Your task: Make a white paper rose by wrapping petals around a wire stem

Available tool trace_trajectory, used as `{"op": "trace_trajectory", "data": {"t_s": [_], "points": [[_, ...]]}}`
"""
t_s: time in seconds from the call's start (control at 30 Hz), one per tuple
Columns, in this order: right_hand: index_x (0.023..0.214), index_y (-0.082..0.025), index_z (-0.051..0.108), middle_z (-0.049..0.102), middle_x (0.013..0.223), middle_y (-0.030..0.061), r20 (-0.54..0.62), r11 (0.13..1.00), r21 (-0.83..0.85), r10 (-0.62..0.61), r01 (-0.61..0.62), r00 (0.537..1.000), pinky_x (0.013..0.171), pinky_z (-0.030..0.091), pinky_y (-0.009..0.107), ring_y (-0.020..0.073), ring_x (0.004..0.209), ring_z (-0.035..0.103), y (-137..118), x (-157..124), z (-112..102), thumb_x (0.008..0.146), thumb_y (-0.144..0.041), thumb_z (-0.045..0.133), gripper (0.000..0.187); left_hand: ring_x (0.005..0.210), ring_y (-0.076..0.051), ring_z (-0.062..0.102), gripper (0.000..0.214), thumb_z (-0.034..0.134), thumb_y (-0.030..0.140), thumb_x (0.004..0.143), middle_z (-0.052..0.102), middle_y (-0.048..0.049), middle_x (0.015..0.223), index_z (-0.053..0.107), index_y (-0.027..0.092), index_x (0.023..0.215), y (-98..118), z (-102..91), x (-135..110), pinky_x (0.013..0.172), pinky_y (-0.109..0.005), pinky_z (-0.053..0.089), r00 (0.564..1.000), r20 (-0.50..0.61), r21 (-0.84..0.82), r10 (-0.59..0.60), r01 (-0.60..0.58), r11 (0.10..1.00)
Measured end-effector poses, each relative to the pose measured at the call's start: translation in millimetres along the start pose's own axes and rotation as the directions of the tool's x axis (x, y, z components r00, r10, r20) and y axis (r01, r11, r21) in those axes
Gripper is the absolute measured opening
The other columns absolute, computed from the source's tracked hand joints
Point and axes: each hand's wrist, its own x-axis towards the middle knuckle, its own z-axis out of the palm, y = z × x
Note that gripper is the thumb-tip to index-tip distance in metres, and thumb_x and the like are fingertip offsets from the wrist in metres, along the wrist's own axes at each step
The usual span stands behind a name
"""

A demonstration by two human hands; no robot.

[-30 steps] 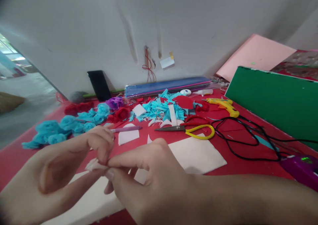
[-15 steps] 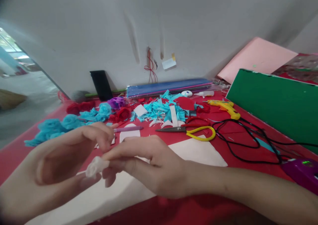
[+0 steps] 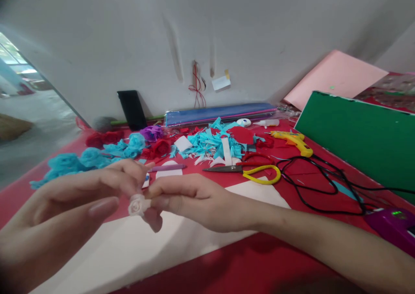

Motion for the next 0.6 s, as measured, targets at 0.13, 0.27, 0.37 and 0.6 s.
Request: {"op": "trace_trajectory", "data": {"t_s": [0.13, 0.27, 0.37, 0.6], "points": [[0.073, -0.013, 0.05, 0.049, 0.077, -0.0005, 0.02, 1.0, -0.004, 0.006, -0.006, 1.0, 0.08, 0.038, 0.014, 0.0031, 0.079, 0.047, 0.5, 0.0, -1.4, 0.092, -0.018, 0.039, 0.023, 0.074, -0.014, 0.063, 0.012, 0.059, 0.029, 0.08, 0.066, 0.0004, 0.072, 0.068, 0.023, 0.074, 1.4, 2.3, 3.4, 0.069, -0.022, 0.054, 1.0, -0.007, -0.051, -0.029, 0.029, 0.998], [0.076, -0.013, 0.051, 0.049, 0.076, 0.0008, 0.037, 1.0, 0.013, 0.001, -0.001, 0.999, 0.078, 0.04, 0.018, 0.0056, 0.078, 0.048, 1.3, -0.9, -1.5, 0.092, -0.02, 0.04, 0.02, 0.07, -0.012, 0.062, 0.012, 0.059, 0.029, 0.079, 0.063, 0.002, 0.07, 0.066, 0.025, 0.07, -1.4, 4.4, 5.0, 0.067, -0.022, 0.053, 0.998, -0.011, -0.059, -0.062, 0.062, 0.996], [0.076, -0.012, 0.051, 0.049, 0.074, 0.0012, 0.048, 1.0, 0.022, -0.007, 0.006, 0.999, 0.075, 0.04, 0.018, 0.0063, 0.075, 0.048, 0.6, -2.1, -0.9, 0.091, -0.019, 0.041, 0.019, 0.067, -0.016, 0.062, 0.015, 0.06, 0.035, 0.077, 0.061, 0.0006, 0.07, 0.065, 0.024, 0.068, -3.6, 4.8, 1.6, 0.063, -0.027, 0.054, 0.992, -0.009, -0.112, -0.124, 0.122, 0.986], [0.073, -0.012, 0.052, 0.049, 0.07, 0.0012, -0.002, 0.999, 0.033, 0.024, -0.024, 1.0, 0.069, 0.042, 0.02, 0.0075, 0.068, 0.047, -3.7, -3.7, 1.7, 0.088, -0.016, 0.044, 0.017, 0.076, -0.022, 0.063, 0.018, 0.054, 0.035, 0.081, 0.06, -0.0024, 0.076, 0.065, 0.024, 0.072, -2.7, -0.2, -1.1, 0.068, -0.033, 0.055, 0.984, 0.084, -0.153, -0.16, 0.172, 0.973]]}}
